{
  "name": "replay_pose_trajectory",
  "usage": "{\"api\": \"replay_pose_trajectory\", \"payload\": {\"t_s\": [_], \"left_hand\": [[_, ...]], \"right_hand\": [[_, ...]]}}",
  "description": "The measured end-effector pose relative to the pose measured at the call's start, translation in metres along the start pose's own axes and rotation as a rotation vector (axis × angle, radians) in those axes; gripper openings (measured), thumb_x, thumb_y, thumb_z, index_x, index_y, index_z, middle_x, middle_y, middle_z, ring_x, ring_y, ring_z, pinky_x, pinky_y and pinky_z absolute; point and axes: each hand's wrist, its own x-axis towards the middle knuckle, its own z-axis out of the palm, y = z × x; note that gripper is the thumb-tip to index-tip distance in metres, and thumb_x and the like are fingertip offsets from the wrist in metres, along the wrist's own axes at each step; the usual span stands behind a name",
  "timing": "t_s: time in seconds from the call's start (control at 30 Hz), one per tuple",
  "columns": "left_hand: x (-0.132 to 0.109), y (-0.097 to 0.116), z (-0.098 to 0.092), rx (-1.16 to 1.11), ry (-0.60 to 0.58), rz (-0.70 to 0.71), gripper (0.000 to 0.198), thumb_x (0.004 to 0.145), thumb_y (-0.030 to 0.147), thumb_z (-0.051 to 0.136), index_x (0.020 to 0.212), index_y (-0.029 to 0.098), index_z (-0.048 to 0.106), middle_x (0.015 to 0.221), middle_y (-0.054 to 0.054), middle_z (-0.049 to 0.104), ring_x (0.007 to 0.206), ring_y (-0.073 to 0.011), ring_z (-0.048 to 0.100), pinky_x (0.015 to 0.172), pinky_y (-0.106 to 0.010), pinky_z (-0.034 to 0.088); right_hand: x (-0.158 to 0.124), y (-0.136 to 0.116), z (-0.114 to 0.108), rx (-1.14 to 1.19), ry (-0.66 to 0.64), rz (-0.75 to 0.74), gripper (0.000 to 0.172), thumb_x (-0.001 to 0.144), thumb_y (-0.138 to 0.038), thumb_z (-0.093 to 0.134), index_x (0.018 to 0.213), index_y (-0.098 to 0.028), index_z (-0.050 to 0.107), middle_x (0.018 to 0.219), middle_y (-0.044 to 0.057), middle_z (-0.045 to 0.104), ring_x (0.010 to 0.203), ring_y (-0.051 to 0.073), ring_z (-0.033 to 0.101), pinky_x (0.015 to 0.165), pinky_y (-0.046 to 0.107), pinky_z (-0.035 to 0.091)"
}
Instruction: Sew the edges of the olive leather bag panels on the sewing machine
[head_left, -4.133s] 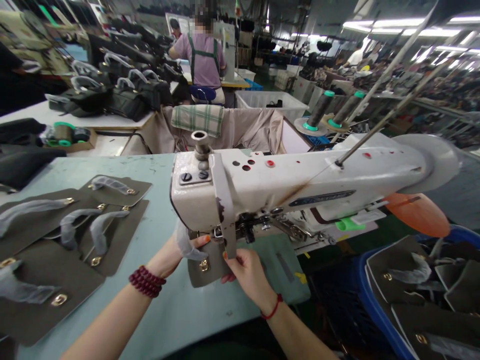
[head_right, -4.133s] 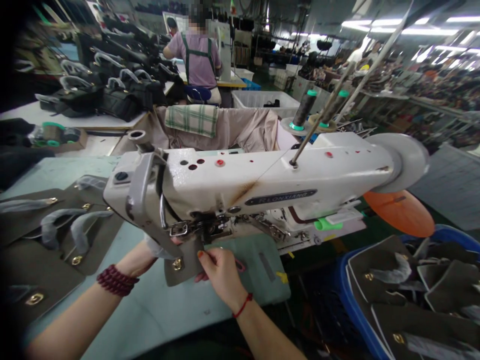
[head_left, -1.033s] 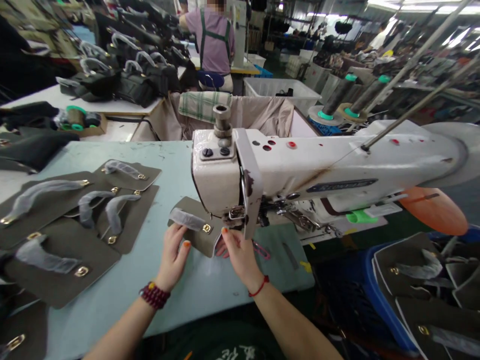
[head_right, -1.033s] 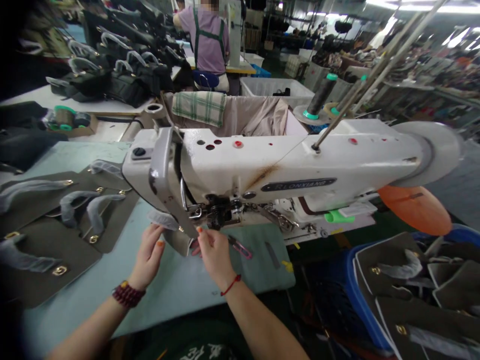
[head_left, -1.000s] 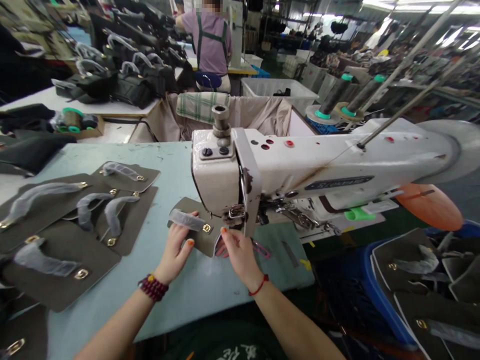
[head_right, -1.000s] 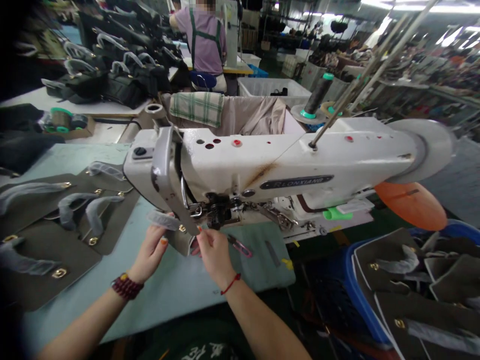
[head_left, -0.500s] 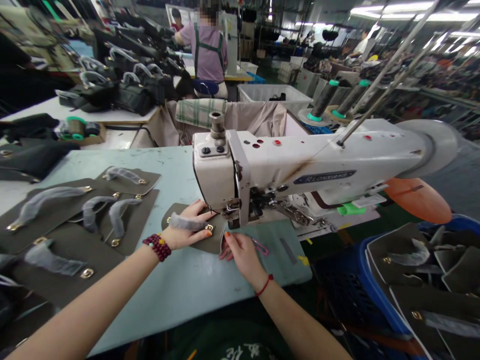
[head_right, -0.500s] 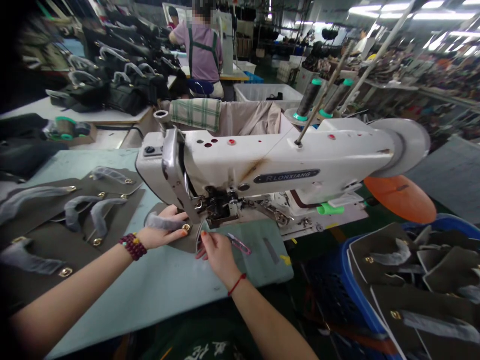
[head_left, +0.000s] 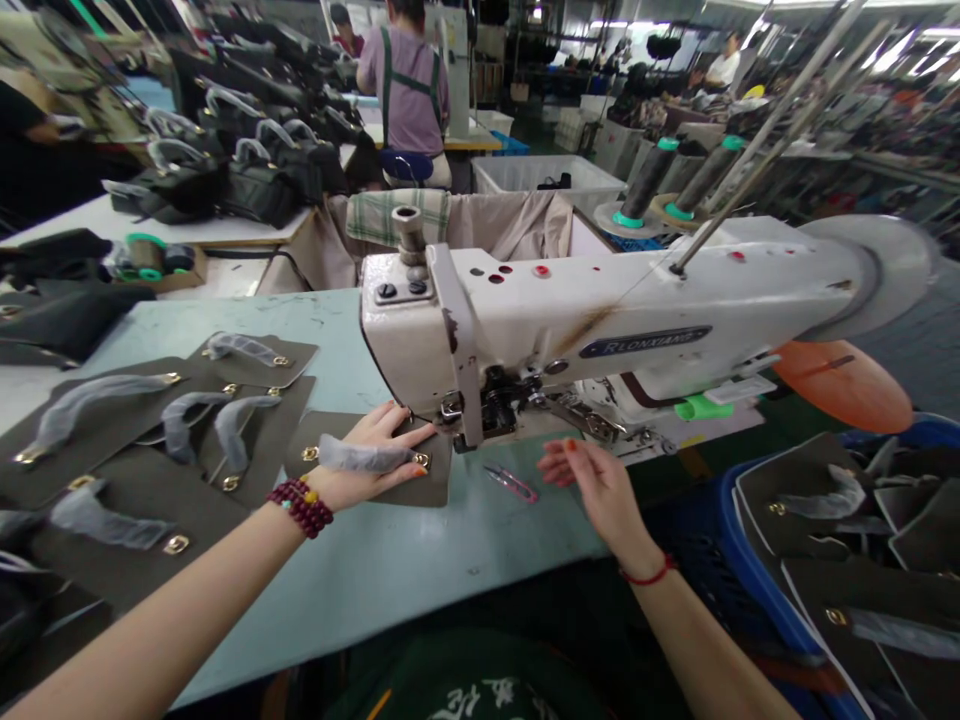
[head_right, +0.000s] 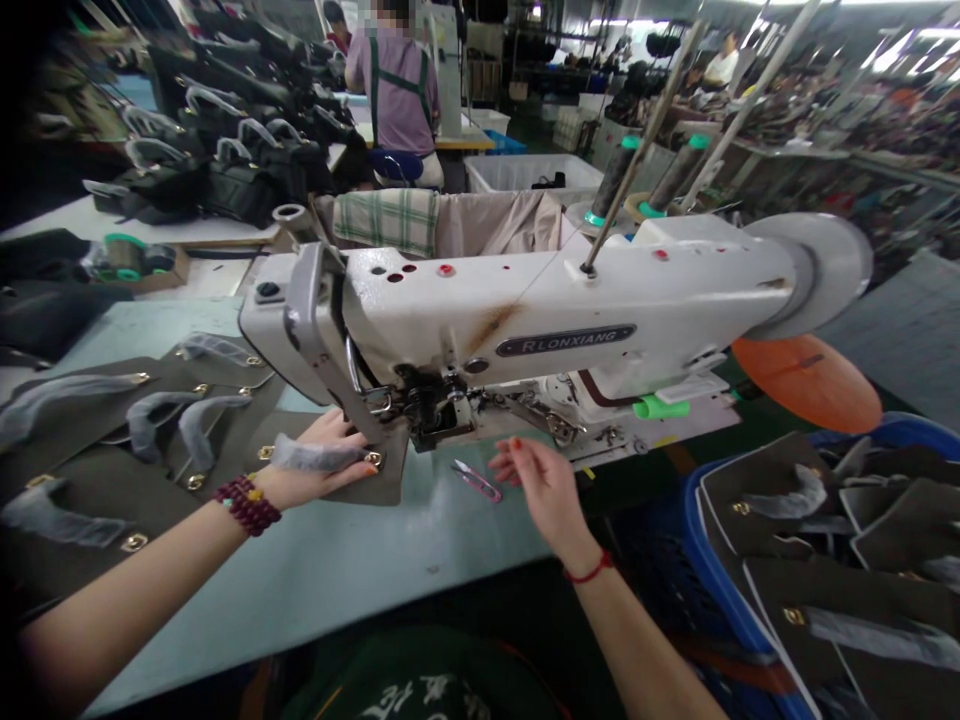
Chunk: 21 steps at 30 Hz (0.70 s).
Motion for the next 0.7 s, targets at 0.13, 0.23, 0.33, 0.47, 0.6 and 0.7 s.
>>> {"api": "replay_pose_trajectory", "payload": {"t_s": [0.13,0.23,0.33,0.47,0.6,0.7], "left_hand": [[0.000,0.007,-0.002,0.031,0.005,-0.010,0.045,0.089,0.045,0.049,0.128,0.024,0.056,0.121,-0.012,0.050,0.110,-0.0295,0.047,0.099,-0.048,0.041],[-0.002,0.010,-0.001,0.077,0.016,-0.020,0.047,0.090,0.045,0.047,0.130,0.022,0.053,0.119,-0.013,0.049,0.111,-0.0294,0.046,0.101,-0.048,0.039],[-0.003,0.014,-0.001,0.107,0.014,-0.030,0.047,0.090,0.047,0.046,0.130,0.023,0.054,0.119,-0.014,0.049,0.108,-0.0299,0.047,0.097,-0.047,0.042],[-0.003,0.023,0.000,0.132,0.019,-0.089,0.049,0.089,0.052,0.046,0.128,0.024,0.055,0.116,-0.014,0.051,0.101,-0.0293,0.049,0.089,-0.045,0.046],[-0.003,0.028,-0.001,0.129,0.015,-0.114,0.049,0.090,0.052,0.044,0.130,0.025,0.053,0.120,-0.013,0.050,0.106,-0.0291,0.047,0.092,-0.045,0.044],[-0.002,0.029,-0.002,0.128,0.007,-0.120,0.050,0.090,0.052,0.043,0.130,0.025,0.053,0.119,-0.013,0.050,0.106,-0.0286,0.047,0.093,-0.044,0.044]], "right_hand": [[0.005,0.000,-0.017,-0.072,-0.013,0.023,0.040,0.091,-0.050,0.049,0.092,-0.014,0.067,0.080,0.010,0.072,0.064,0.018,0.067,0.057,0.027,0.050],[0.005,0.009,0.015,-0.023,-0.186,0.075,0.040,0.090,-0.050,0.051,0.096,-0.013,0.067,0.085,0.011,0.072,0.070,0.019,0.068,0.059,0.027,0.051],[0.007,0.015,0.058,0.023,-0.257,0.059,0.040,0.091,-0.050,0.050,0.100,-0.015,0.067,0.089,0.009,0.072,0.073,0.018,0.069,0.062,0.025,0.051],[0.017,0.018,0.098,0.038,-0.252,0.029,0.042,0.090,-0.052,0.048,0.089,-0.016,0.068,0.079,0.006,0.069,0.069,0.017,0.065,0.057,0.022,0.048],[0.026,0.021,0.120,-0.008,-0.154,-0.003,0.046,0.088,-0.053,0.049,0.068,-0.014,0.063,0.059,0.000,0.055,0.055,0.011,0.049,0.047,0.018,0.036],[0.029,0.023,0.129,-0.056,-0.076,-0.028,0.047,0.088,-0.050,0.049,0.057,-0.015,0.055,0.052,-0.002,0.043,0.052,0.010,0.039,0.045,0.019,0.027]]}}
